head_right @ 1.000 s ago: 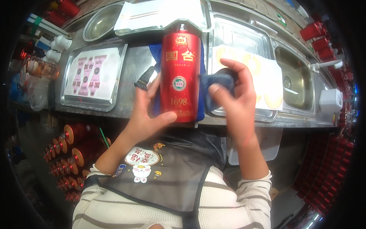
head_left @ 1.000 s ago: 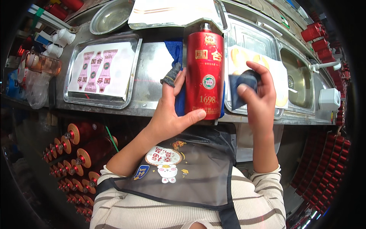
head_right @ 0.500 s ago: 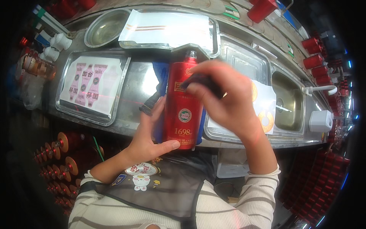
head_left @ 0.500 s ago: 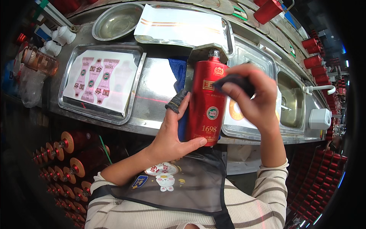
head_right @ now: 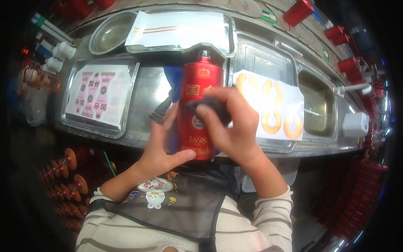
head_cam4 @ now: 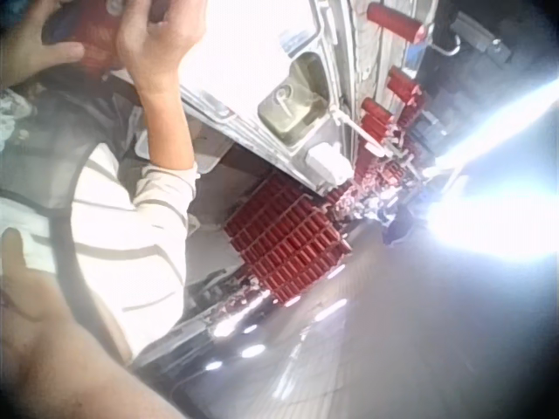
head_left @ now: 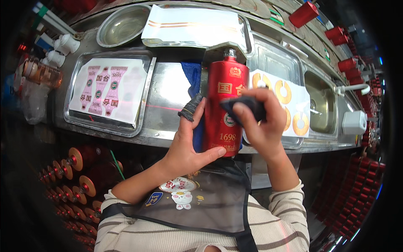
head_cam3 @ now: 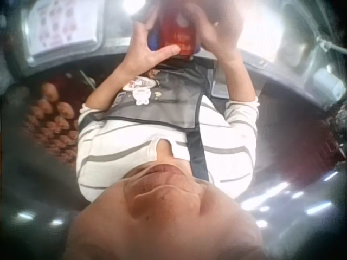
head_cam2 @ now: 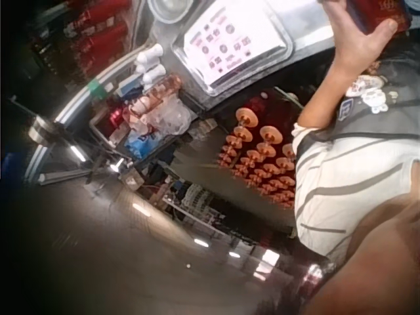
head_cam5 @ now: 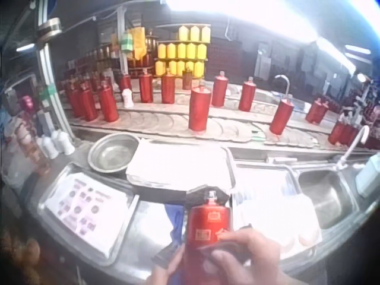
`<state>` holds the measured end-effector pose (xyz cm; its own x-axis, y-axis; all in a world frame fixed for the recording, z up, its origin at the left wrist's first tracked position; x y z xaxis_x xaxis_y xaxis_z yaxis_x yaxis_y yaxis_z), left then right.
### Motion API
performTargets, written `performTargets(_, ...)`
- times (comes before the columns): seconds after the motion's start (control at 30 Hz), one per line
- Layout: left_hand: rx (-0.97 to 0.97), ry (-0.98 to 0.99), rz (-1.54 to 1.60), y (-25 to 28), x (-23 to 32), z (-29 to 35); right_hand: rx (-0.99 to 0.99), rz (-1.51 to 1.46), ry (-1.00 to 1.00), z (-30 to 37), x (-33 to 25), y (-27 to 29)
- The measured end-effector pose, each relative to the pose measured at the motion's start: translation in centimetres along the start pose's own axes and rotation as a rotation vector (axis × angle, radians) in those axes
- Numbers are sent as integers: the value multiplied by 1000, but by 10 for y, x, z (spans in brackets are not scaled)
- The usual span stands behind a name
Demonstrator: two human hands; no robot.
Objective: The person picks up red cylindrical bottles, wipes them with a blue cloth, and applies circular labels to the necks. They rotate the bottles to align the labels and smooth them down, then place the finished bottles on a nearby tray.
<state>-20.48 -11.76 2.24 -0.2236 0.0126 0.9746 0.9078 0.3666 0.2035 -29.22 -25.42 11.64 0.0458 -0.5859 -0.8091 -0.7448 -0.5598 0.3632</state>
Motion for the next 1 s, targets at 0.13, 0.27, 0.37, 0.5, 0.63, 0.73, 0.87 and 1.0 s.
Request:
performTargets(0.13,-22,-25,-43,2,5,-2,293,-85,-150,-19,47,37)
performTargets(0.27,-30,10,54,-1,-7,-3,67,44,100,-21,5,5)
performTargets(0.37,-35,20,56,-4,-7,-4,231,23,-4,-39,26,31)
performTargets(0.5,9,5,70,0,-11,-3,-192,100,319,-39,-24,-14)
performTargets(0.63,20,8,139,0,-6,-1,-34,215,534,-46,-27,2)
performTargets(0.73,18,38,168,4,-7,5,-210,304,642,-4,-48,-17)
performTargets(0.87,80,16,275,10,-5,14,-344,102,668,83,-75,-22)
performTargets(1.0,107,19,299,4,1,18,-259,117,373,75,-63,-4)
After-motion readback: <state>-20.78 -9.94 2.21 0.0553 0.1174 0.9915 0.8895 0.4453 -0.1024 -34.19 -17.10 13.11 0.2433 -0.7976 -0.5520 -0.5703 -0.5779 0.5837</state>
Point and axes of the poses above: each hand's wrist, its own z-axis away from the middle knuckle, its own y-axis out of the back of the hand, x = y × z, the point moved 10 cm from there along -z, towards the middle knuckle, and after that the axes turned 7 degrees about -z, right-handed, at the moved point
